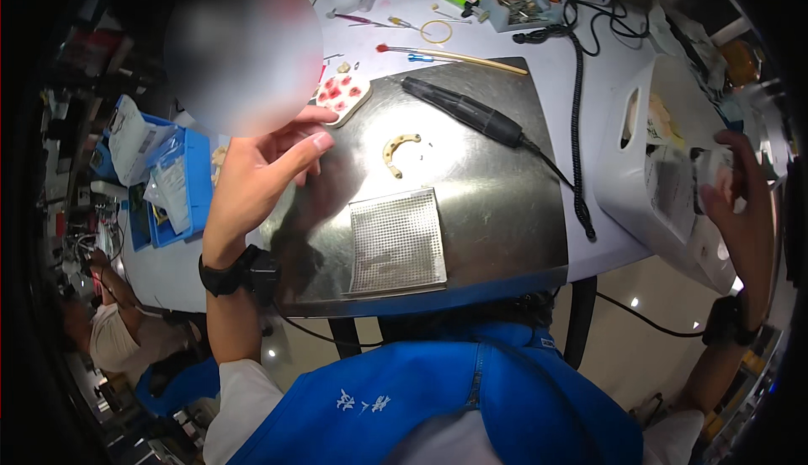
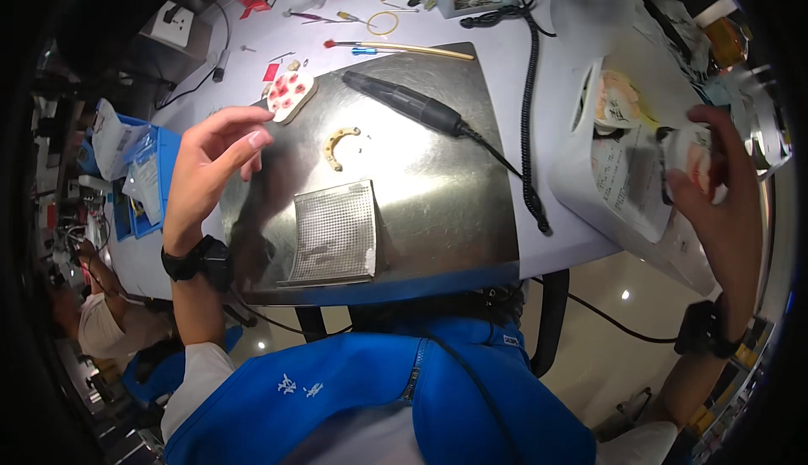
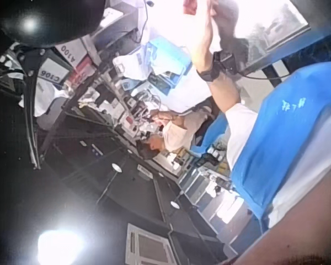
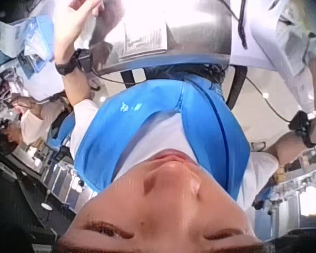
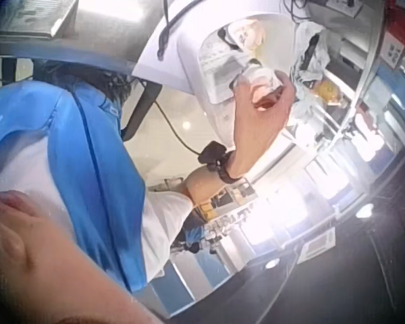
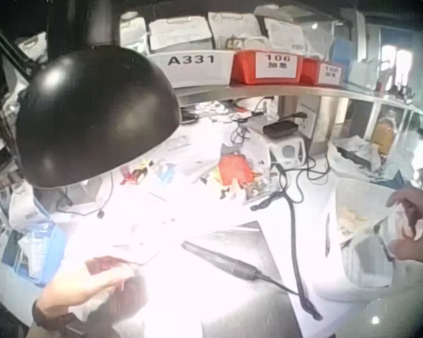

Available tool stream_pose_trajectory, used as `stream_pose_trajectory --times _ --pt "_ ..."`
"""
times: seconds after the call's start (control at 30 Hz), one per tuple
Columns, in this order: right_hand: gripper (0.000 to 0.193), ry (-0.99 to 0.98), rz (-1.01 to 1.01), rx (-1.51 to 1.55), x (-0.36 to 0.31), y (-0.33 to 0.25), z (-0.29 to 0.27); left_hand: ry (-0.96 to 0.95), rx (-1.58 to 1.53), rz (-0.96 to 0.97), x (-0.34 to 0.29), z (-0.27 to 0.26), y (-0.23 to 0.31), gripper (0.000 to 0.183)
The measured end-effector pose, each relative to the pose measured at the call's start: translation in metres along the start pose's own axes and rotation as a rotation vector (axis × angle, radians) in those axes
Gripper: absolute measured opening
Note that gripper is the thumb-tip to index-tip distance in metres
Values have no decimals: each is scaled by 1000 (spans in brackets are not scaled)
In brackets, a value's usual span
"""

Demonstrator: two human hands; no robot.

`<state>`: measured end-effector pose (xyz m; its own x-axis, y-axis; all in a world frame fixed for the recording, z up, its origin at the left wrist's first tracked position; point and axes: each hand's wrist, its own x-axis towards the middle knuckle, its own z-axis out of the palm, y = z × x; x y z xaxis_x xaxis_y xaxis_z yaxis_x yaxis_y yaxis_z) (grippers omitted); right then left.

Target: Refining and assembling a dental bridge using a rotary tool, marker, and tweezers on a laboratory workbench.

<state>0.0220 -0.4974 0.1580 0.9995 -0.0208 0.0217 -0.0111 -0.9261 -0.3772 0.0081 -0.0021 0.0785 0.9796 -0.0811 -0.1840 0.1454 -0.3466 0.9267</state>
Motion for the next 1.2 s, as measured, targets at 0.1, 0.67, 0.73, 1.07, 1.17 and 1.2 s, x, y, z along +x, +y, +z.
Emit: stream_pose_trajectory --times 0.1,0.67,0.73,1.07,1.17,1.2 --pt "74 130 -207 6 -30 -20 -31 -101 -84 54 6 7 11 26" --pt "65 122 -721 98 -43 -131 74 244 -538 -94 -83 -6 -37 60" --pt "60 200 -491 -63 -66 -86 51 326 -427 -141 -97 -15 -42 64" --pt "24 195 -288 -94 -95 48 25 334 -224 -192 -85 1 -59 66" --pt "25 203 -362 -21 -92 40 35 373 -188 -236 -81 5 -50 74" --pt "25 202 -374 -26 -90 39 33 392 -173 -223 -76 8 -52 77"
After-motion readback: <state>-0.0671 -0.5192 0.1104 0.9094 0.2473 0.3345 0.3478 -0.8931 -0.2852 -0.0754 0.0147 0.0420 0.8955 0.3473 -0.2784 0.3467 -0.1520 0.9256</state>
